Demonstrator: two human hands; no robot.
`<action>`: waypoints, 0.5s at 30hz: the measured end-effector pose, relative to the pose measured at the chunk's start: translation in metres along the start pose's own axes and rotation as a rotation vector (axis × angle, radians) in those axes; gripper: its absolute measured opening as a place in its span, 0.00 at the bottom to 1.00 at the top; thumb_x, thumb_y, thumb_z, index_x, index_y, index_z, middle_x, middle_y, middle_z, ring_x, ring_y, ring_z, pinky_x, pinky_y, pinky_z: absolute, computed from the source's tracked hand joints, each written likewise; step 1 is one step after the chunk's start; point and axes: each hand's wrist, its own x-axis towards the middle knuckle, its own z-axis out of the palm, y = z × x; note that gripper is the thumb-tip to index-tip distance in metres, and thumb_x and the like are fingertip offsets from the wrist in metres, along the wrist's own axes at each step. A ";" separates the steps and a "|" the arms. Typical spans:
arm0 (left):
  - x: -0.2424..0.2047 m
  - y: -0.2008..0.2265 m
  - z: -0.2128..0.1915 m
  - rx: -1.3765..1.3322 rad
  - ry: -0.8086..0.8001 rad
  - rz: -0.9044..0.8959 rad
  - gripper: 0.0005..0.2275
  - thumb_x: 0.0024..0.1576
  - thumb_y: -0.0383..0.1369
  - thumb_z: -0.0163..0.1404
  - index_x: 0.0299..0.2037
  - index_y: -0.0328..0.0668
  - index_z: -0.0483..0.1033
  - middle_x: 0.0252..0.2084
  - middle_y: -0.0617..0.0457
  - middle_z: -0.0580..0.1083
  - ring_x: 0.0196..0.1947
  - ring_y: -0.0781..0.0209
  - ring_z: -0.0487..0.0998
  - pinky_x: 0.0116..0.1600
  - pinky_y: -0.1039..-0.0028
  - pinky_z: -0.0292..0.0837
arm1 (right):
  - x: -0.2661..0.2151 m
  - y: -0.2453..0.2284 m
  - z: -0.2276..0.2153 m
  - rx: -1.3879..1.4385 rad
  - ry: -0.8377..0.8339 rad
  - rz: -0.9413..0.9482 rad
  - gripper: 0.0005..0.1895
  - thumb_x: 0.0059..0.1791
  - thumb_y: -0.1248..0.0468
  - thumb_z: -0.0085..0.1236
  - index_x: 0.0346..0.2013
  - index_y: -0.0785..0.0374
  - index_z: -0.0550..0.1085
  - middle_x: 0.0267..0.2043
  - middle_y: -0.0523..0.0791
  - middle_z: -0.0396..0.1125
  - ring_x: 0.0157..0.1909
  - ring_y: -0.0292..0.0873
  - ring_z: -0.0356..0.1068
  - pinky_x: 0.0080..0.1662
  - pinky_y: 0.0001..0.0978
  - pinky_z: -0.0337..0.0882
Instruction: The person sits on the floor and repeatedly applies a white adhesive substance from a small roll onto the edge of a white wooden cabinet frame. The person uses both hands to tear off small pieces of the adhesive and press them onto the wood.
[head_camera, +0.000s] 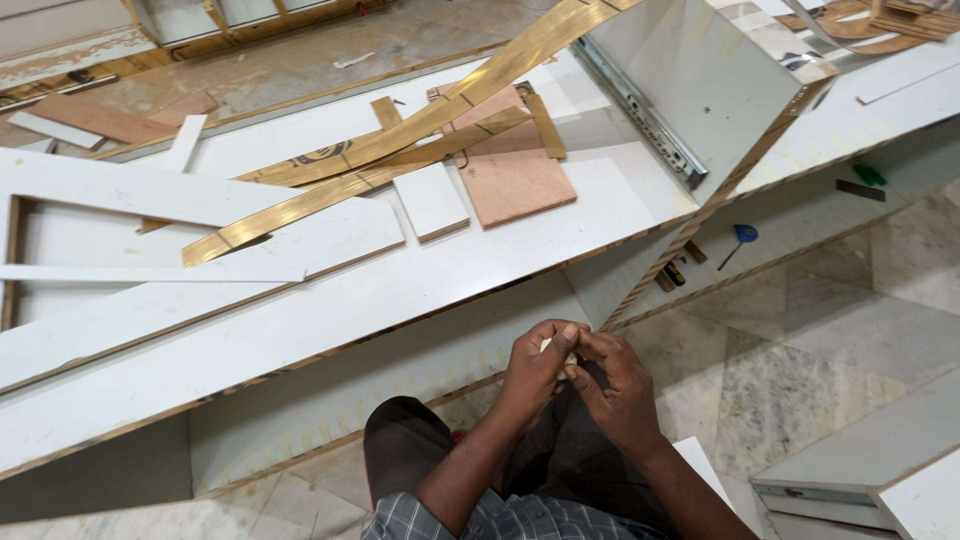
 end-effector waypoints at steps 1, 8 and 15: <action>0.005 0.001 0.003 0.067 -0.014 0.044 0.18 0.66 0.44 0.50 0.47 0.32 0.78 0.36 0.52 0.77 0.33 0.70 0.75 0.36 0.78 0.71 | 0.000 0.003 -0.003 -0.010 0.010 0.007 0.22 0.51 0.62 0.62 0.58 0.65 0.71 0.53 0.51 0.71 0.54 0.46 0.77 0.53 0.36 0.77; 0.046 0.016 0.026 0.421 -0.030 0.207 0.17 0.64 0.45 0.51 0.44 0.36 0.80 0.35 0.52 0.80 0.36 0.66 0.80 0.42 0.72 0.77 | 0.015 0.028 -0.030 -0.028 0.039 0.064 0.20 0.53 0.62 0.58 0.59 0.65 0.71 0.51 0.51 0.73 0.53 0.47 0.77 0.53 0.36 0.77; 0.136 0.040 0.035 1.036 -0.026 0.707 0.20 0.58 0.41 0.59 0.59 0.46 0.72 0.51 0.46 0.73 0.48 0.45 0.78 0.50 0.59 0.74 | 0.119 0.070 -0.089 -0.544 -0.012 0.445 0.16 0.56 0.57 0.52 0.58 0.54 0.74 0.34 0.50 0.78 0.35 0.46 0.78 0.39 0.42 0.74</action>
